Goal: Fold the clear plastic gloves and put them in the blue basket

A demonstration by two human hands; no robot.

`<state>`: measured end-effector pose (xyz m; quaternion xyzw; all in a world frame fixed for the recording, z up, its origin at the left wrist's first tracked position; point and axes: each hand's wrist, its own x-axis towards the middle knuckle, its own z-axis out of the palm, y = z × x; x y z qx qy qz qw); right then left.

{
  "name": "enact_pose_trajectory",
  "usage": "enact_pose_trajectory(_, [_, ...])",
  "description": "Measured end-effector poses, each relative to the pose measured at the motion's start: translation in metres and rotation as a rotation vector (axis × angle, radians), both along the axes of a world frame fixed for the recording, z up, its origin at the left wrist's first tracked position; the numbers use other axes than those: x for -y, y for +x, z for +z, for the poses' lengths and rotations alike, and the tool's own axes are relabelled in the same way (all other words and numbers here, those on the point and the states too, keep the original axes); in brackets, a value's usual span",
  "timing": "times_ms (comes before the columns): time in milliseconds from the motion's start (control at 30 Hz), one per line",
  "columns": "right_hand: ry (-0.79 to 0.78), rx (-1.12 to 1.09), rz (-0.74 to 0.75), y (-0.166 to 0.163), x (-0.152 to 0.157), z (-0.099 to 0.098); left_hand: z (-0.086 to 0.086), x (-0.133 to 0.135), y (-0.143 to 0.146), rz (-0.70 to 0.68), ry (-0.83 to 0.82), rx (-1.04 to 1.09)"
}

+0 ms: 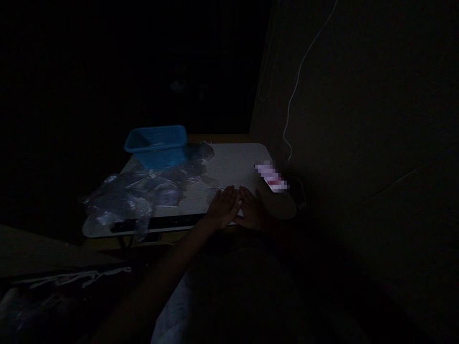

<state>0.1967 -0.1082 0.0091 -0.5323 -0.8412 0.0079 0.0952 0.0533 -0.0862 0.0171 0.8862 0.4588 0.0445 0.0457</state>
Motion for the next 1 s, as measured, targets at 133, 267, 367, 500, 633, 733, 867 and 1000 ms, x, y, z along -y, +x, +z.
enact_pose_trajectory(133, [-0.001, 0.0, -0.001, 0.0, 0.0, 0.001, 0.002, 0.001, 0.001, 0.004, -0.008, 0.006])
enact_pose_trajectory(267, [0.007, 0.014, -0.007, -0.001, 0.0, 0.001, 0.004, 0.002, 0.001, 0.013, -0.015, 0.002])
enact_pose_trajectory(367, [0.017, 0.014, -0.008, 0.0, 0.0, 0.001, 0.004, 0.002, 0.0, 0.028, -0.015, -0.001])
enact_pose_trajectory(500, [0.036, 0.027, -0.011, 0.0, 0.001, 0.0, -0.002, -0.001, -0.004, 0.034, 0.015, 0.008])
enact_pose_trajectory(633, [0.034, 0.053, -0.005, 0.0, 0.001, 0.0, -0.009, -0.006, -0.011, 0.053, 0.039, 0.005])
enact_pose_trajectory(733, [0.036, 0.056, -0.007, 0.0, 0.001, 0.0, -0.011, -0.008, -0.016, 0.063, 0.062, 0.001])
enact_pose_trajectory(867, [0.035, 0.06, -0.007, 0.0, 0.002, 0.001, -0.008, -0.008, -0.022, 0.1, 0.05, -0.013])
enact_pose_trajectory(1000, [0.017, 0.074, -0.011, 0.0, 0.0, 0.001, -0.003, -0.007, -0.035, 0.096, 0.062, 0.003])
